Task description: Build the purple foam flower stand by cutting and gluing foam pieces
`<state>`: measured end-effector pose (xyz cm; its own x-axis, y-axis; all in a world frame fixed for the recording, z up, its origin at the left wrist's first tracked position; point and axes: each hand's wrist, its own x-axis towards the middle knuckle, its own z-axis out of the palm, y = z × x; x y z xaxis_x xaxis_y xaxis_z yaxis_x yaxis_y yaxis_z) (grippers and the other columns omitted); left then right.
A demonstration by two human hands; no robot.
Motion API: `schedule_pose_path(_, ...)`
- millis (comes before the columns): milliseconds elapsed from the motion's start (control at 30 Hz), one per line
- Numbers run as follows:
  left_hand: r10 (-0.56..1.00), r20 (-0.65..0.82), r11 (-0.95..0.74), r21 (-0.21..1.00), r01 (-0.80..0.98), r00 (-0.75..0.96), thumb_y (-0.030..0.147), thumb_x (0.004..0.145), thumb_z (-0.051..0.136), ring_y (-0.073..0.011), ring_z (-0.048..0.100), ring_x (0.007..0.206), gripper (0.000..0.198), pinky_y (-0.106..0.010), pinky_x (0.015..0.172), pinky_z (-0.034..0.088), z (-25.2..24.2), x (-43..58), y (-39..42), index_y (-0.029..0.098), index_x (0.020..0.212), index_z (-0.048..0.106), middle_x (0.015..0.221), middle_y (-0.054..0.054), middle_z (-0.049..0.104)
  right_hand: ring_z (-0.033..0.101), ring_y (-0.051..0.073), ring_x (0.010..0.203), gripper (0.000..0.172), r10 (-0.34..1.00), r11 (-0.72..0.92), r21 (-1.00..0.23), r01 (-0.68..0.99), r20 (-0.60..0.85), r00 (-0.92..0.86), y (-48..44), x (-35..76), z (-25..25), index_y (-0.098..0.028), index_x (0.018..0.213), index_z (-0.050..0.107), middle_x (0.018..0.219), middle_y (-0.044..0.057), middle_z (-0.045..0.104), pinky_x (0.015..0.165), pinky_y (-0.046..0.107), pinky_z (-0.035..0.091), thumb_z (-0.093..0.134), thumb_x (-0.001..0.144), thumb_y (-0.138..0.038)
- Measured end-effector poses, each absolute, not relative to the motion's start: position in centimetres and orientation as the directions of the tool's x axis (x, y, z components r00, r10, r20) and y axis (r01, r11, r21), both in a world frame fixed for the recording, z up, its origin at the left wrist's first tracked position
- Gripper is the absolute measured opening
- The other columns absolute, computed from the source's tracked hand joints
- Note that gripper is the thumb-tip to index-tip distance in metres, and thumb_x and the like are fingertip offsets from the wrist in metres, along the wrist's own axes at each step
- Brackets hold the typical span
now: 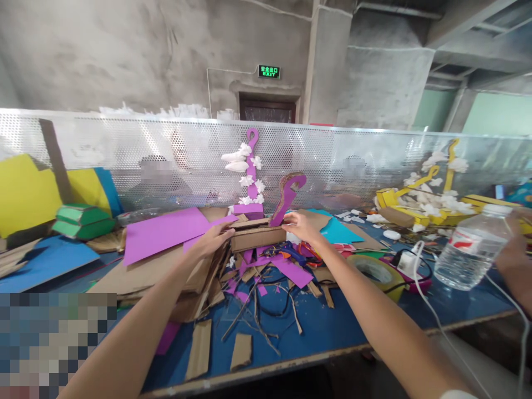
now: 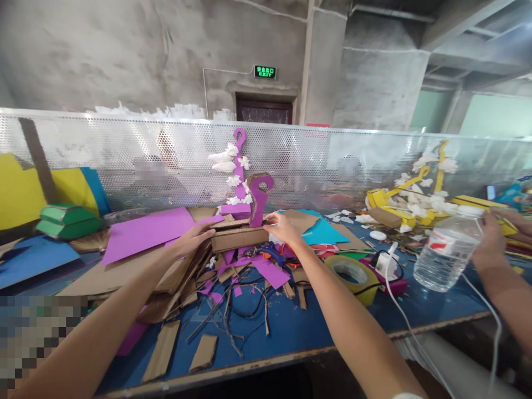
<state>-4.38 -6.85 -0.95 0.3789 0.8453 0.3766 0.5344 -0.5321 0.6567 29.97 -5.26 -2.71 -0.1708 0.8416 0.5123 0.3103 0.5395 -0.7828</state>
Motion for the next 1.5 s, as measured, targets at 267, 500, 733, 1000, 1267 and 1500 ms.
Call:
schedule_pose_path(267,0.854,0.369,-0.521,0.616,0.591,0.368,0.066,0.087,0.053,-0.0335,0.049,0.137,0.076,-0.048,0.117,0.034,-0.8,-4.3,-7.3,0.018,0.146,0.049,0.150,-0.014,0.052,0.072,0.022,0.091,0.018,0.853,0.517,-0.787,0.335,0.509,-0.120,-5.0,29.9,-2.8,-0.019,0.097,0.065,0.096,0.009,0.075,0.076,0.034,0.058,0.066,0.080,-0.023)
schedule_pose_path(500,0.874,0.350,-0.485,0.666,0.566,0.337,0.064,0.084,0.056,-0.0337,0.047,0.139,0.074,-0.047,0.119,0.031,-0.9,-4.6,-6.8,0.020,0.143,0.054,0.149,-0.012,0.054,0.071,0.020,0.087,0.022,0.851,0.521,-0.797,0.305,0.514,-0.112,-4.8,30.1,-3.1,-0.018,0.096,0.066,0.093,0.008,0.075,0.073,0.032,0.057,0.069,0.076,-0.024)
schedule_pose_path(733,0.853,0.380,-0.517,0.710,0.479,0.357,0.065,0.077,0.065,-0.0353,0.048,0.138,0.076,-0.050,0.117,0.033,-1.0,-4.9,-6.8,0.023,0.140,0.058,0.147,-0.012,0.055,0.071,0.020,0.085,0.022,0.852,0.520,-0.805,0.286,0.514,-0.101,-4.8,30.1,-3.2,-0.018,0.095,0.065,0.092,0.008,0.075,0.074,0.032,0.056,0.070,0.074,-0.023)
schedule_pose_path(1000,0.848,0.350,-0.516,0.716,0.470,0.398,0.067,0.080,0.062,-0.0340,0.044,0.142,0.079,-0.050,0.119,0.029,-1.3,-5.2,-6.4,0.023,0.146,0.052,0.152,-0.012,0.050,0.071,0.021,0.085,0.025,0.847,0.528,-0.803,0.277,0.522,-0.102,-4.6,30.1,-3.4,-0.018,0.092,0.065,0.088,0.007,0.075,0.070,0.031,0.056,0.073,0.070,-0.026)
schedule_pose_path(1267,0.835,0.387,-0.542,0.702,0.462,0.392,0.067,0.079,0.062,-0.0350,0.044,0.142,0.077,-0.052,0.121,0.026,-1.1,-5.2,-6.4,0.024,0.142,0.057,0.150,-0.012,0.052,0.070,0.019,0.075,0.021,0.869,0.490,-0.832,0.259,0.490,-0.070,-4.8,30.2,-3.4,-0.019,0.091,0.066,0.086,0.007,0.075,0.069,0.033,0.057,0.070,0.072,-0.025)
schedule_pose_path(1500,0.834,0.381,-0.542,0.702,0.462,0.400,0.067,0.073,0.068,-0.0372,0.046,0.139,0.081,-0.053,0.118,0.032,-0.7,-4.9,-6.9,0.022,0.140,0.058,0.147,-0.013,0.055,0.071,0.022,0.083,0.028,0.854,0.512,-0.811,0.281,0.517,-0.063,-4.3,30.1,-3.7,-0.017,0.092,0.067,0.086,0.008,0.075,0.072,0.033,0.057,0.076,0.068,-0.028)
